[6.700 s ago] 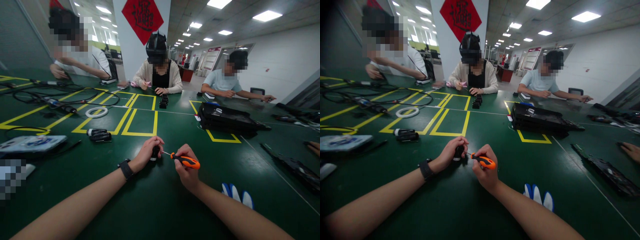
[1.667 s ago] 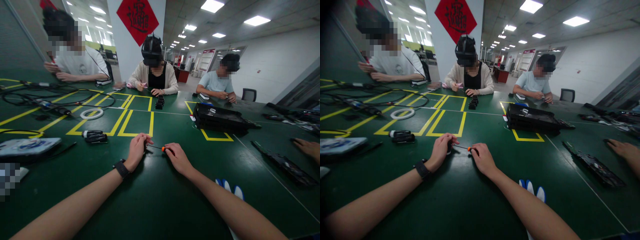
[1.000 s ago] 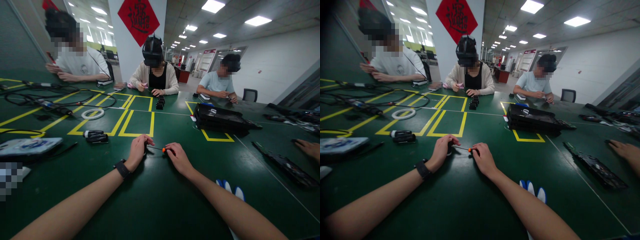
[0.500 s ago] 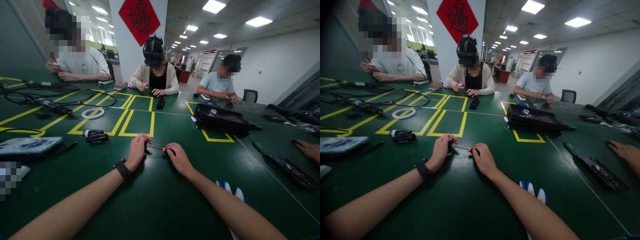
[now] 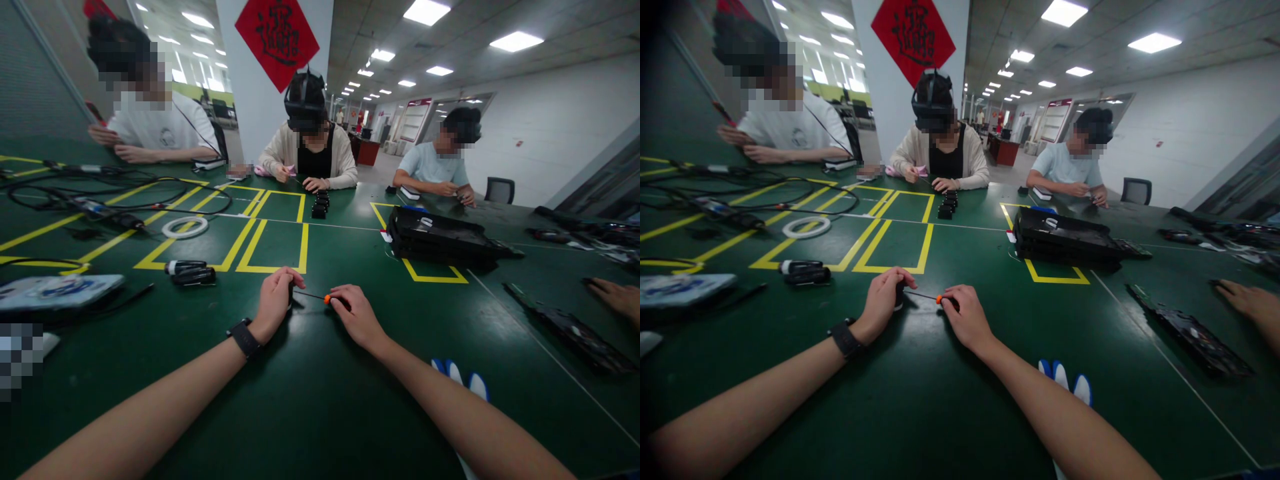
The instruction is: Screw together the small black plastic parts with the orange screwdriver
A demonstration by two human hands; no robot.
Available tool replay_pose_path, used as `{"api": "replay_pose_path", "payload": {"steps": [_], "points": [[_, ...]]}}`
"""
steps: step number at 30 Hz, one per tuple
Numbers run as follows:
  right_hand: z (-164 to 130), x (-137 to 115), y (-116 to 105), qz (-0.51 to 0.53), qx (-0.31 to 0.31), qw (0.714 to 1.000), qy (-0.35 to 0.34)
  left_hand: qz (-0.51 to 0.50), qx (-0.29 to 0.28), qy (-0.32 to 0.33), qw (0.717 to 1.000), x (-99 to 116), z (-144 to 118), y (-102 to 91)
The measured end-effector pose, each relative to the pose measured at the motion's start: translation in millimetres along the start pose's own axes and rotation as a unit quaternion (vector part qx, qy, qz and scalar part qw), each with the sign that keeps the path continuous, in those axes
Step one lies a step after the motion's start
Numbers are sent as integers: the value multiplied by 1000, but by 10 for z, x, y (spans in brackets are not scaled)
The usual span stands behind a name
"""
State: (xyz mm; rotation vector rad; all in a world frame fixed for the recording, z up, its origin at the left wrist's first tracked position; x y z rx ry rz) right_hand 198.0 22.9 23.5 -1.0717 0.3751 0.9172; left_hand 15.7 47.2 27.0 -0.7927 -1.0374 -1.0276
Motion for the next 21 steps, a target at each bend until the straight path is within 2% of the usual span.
{"api": "replay_pose_path", "payload": {"steps": [9,16,21], "points": [[-18,55,21,5,21,999,27,48,6,-2,999,-91,3,2],[10,61,18,10,-2,1000,6,41,16,-1,999,-81,15,2],[-6,73,29,11,7,1000,8,39,7,3,999,-103,10,-1]]}}
Point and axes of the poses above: each hand's wrist, its own z-axis towards the middle knuckle, its own y-axis out of the palm, x = y × z, the point moved 2 cm from there along z, towards the middle knuckle, and after that the axes turned 10 degrees about x, right-handed, at the moved point
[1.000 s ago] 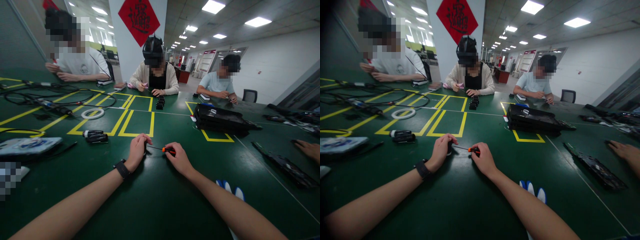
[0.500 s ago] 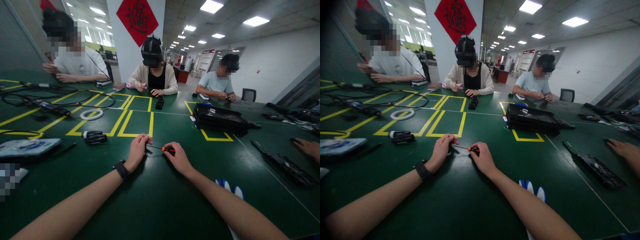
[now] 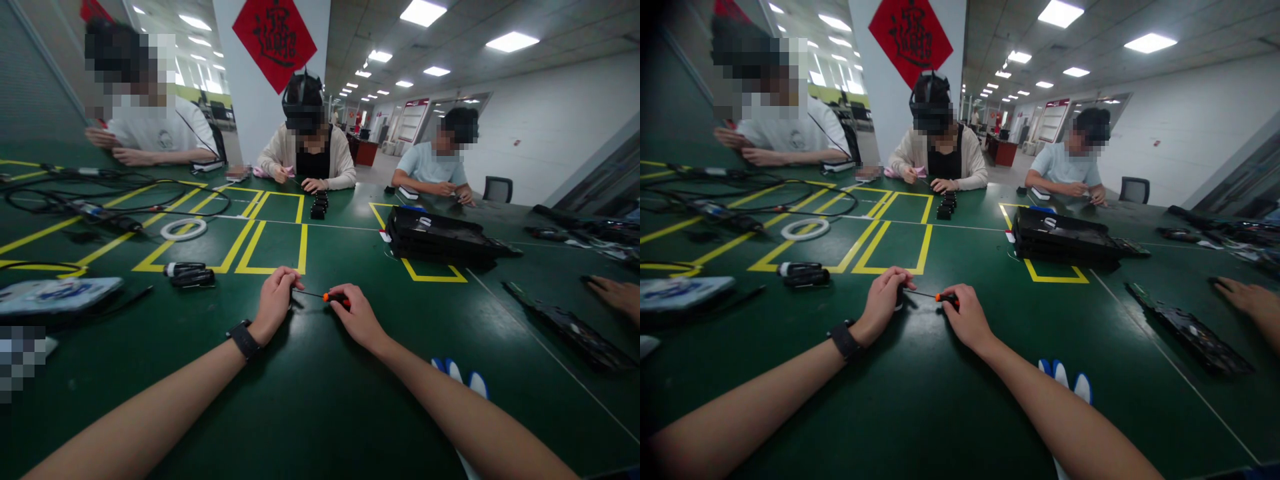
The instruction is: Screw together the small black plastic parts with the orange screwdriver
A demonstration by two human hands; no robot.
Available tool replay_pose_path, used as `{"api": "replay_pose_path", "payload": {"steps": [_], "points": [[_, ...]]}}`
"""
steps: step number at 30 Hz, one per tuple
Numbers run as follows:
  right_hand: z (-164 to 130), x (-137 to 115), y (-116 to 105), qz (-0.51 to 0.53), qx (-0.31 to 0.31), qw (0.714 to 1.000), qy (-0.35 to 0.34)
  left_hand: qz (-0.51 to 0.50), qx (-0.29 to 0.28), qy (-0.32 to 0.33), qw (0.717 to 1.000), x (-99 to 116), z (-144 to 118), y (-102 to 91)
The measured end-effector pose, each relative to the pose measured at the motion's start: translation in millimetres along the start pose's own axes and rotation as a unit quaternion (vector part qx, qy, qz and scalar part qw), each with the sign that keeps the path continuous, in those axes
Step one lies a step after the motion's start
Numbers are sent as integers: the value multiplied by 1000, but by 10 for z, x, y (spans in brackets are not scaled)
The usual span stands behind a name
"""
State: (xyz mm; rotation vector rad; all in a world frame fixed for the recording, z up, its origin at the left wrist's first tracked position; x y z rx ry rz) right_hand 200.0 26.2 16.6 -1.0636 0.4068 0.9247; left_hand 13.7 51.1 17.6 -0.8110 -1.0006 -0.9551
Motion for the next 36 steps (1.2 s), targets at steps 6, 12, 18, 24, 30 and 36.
{"api": "replay_pose_path", "payload": {"steps": [6,12,18,24,30,36], "points": [[-13,-9,-13,-3,7,1000,30,0,-5,8,1000,-12,2,6],[9,7,-6,-13,-11,1000,-11,3,-3,1,1000,15,-2,3],[-12,15,-5,-2,1,1000,2,-9,-11,5,1000,-13,3,8],[8,11,-3,-9,-14,1000,-13,-19,-12,2,1000,-9,6,2],[28,4,-50,5,-20,1000,-6,-62,-33,-47,996,-18,-6,15],[39,-34,-59,3,-38,999,3,-85,-38,-72,993,-20,-12,38]]}}
Point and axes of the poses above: each hand's wrist, its own z-axis towards the middle knuckle, its own y-axis out of the palm, x = y × z, the point moved 2 cm from there along z, towards the middle knuckle, and after that the axes turned 10 degrees about x, right-handed, at the moved point
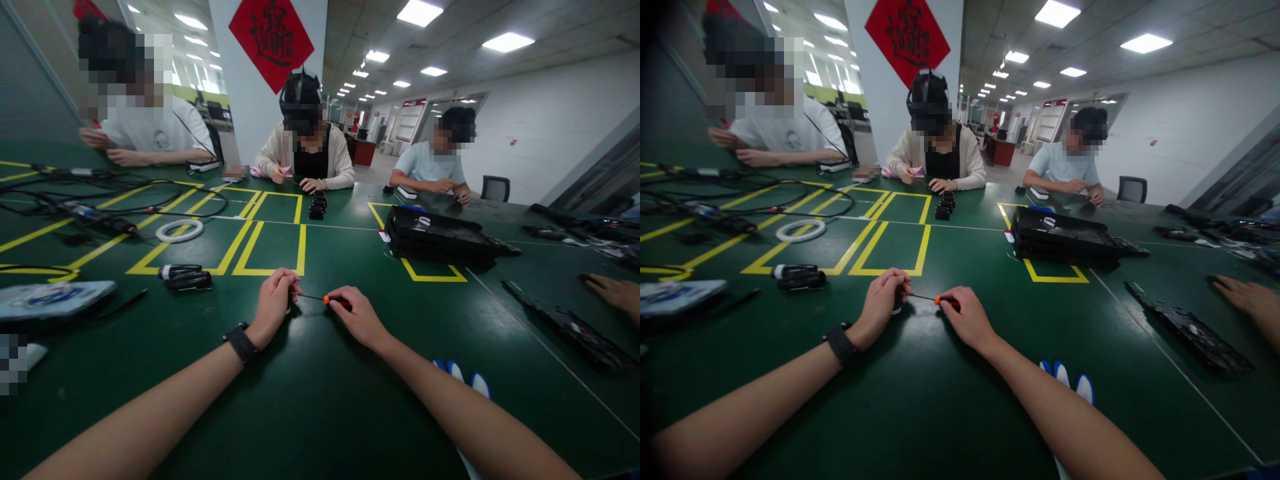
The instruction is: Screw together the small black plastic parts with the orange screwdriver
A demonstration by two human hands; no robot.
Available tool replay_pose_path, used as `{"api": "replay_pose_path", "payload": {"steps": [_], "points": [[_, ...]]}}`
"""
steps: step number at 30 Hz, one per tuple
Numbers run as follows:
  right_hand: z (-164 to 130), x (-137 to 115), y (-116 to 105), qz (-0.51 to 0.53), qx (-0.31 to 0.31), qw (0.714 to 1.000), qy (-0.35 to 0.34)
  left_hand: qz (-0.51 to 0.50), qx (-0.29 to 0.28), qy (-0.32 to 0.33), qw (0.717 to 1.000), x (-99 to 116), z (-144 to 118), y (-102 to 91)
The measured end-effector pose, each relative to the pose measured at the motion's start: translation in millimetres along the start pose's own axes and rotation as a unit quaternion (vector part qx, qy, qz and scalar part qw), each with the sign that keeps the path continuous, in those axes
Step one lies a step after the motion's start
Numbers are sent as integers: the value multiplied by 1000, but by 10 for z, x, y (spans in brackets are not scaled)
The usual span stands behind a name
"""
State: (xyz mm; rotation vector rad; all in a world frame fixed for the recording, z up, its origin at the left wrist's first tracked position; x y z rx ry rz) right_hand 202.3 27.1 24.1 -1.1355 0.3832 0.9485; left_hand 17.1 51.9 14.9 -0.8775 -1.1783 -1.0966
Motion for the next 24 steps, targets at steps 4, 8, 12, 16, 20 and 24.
{"api": "replay_pose_path", "payload": {"steps": [4,8,12,16,20,24], "points": [[-3,-17,-12,-4,-8,1000,16,1,7,-8,1000,1,2,-8],[-5,4,-23,-7,-5,1000,17,-11,20,5,1000,-25,13,-32],[-6,23,-35,-11,-4,1000,20,-7,29,11,999,-40,17,-41],[-11,10,-60,-20,-5,1000,24,36,28,22,999,-11,6,-36],[-14,13,-75,-32,-5,999,29,130,38,59,989,28,1,-32],[-15,24,-80,-66,5,997,25,172,43,106,978,56,1,-22]]}}
Point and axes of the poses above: each hand's wrist, its own z-axis towards the middle knuckle, its own y-axis out of the palm, x = y × z, the point moved 2 cm from there along z, towards the middle knuckle, and after that the axes turned 10 degrees about x, right-handed, at the moved point
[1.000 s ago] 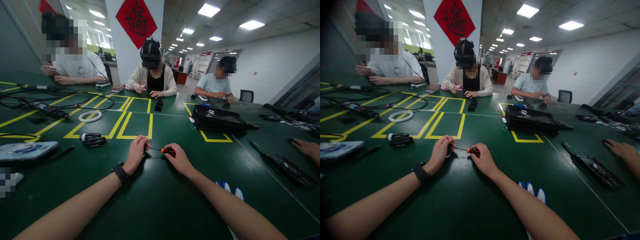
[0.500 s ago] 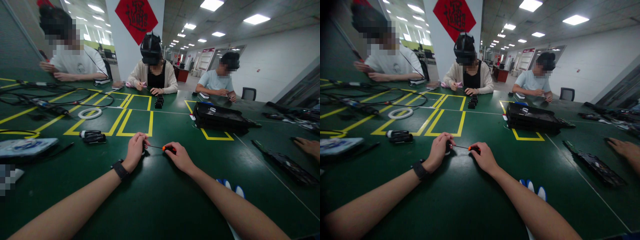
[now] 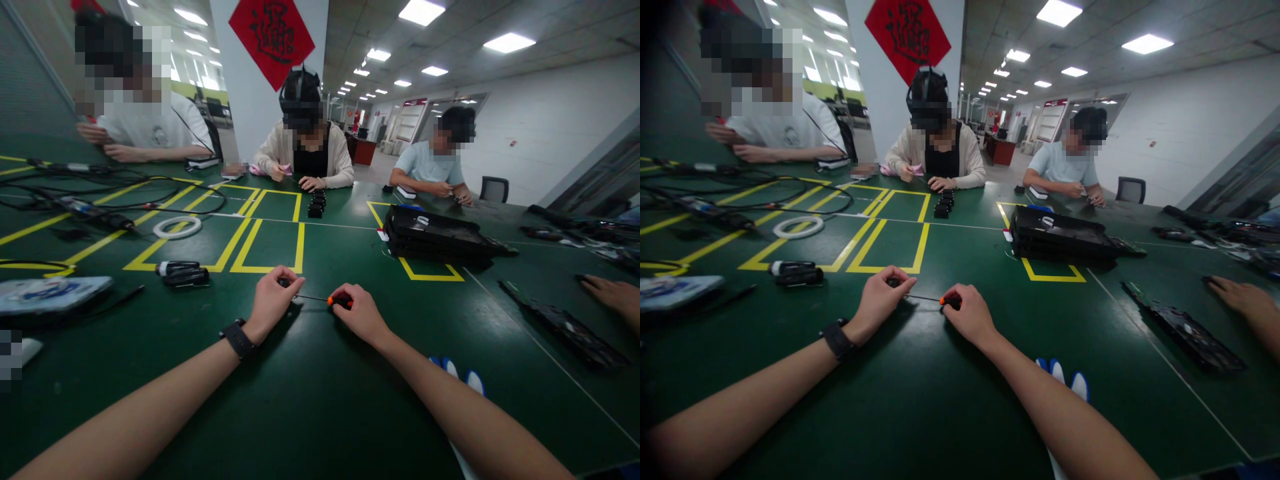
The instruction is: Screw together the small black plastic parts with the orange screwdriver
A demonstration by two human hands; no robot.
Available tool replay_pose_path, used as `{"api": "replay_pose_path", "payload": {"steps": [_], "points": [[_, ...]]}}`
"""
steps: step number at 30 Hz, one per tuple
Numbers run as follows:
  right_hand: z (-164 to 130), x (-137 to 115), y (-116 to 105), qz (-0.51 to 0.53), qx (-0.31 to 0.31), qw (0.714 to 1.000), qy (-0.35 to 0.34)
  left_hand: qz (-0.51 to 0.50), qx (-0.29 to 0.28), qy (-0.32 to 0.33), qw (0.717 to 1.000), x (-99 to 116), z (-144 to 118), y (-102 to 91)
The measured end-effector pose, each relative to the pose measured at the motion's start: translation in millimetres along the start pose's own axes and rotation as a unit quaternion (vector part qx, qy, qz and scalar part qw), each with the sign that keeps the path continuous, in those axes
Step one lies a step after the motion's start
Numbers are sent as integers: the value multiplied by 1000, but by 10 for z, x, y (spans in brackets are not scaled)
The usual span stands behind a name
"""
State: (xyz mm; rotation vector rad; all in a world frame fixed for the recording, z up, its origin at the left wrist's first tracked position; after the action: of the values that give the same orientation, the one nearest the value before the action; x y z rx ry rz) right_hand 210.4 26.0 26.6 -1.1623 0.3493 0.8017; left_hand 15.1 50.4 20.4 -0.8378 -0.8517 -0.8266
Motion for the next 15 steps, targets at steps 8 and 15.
{"api": "replay_pose_path", "payload": {"steps": [8,15], "points": [[-45,-82,-18,-105,-24,994,-28,-24,-14,-16,999,20,-30,25],[-105,-183,8,-118,-36,991,-45,-97,-13,-38,995,56,-57,22]]}}
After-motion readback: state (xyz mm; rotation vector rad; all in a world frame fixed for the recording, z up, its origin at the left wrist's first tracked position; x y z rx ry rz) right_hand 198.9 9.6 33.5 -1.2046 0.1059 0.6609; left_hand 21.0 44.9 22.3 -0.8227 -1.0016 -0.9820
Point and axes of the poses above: each hand's wrist, its own z-axis towards the middle knuckle, its own y-axis out of the palm, x = y × z, the point moved 2 cm from there along z, towards the middle knuckle, and after that the axes turned 10 degrees about x, right-handed, at the moved point
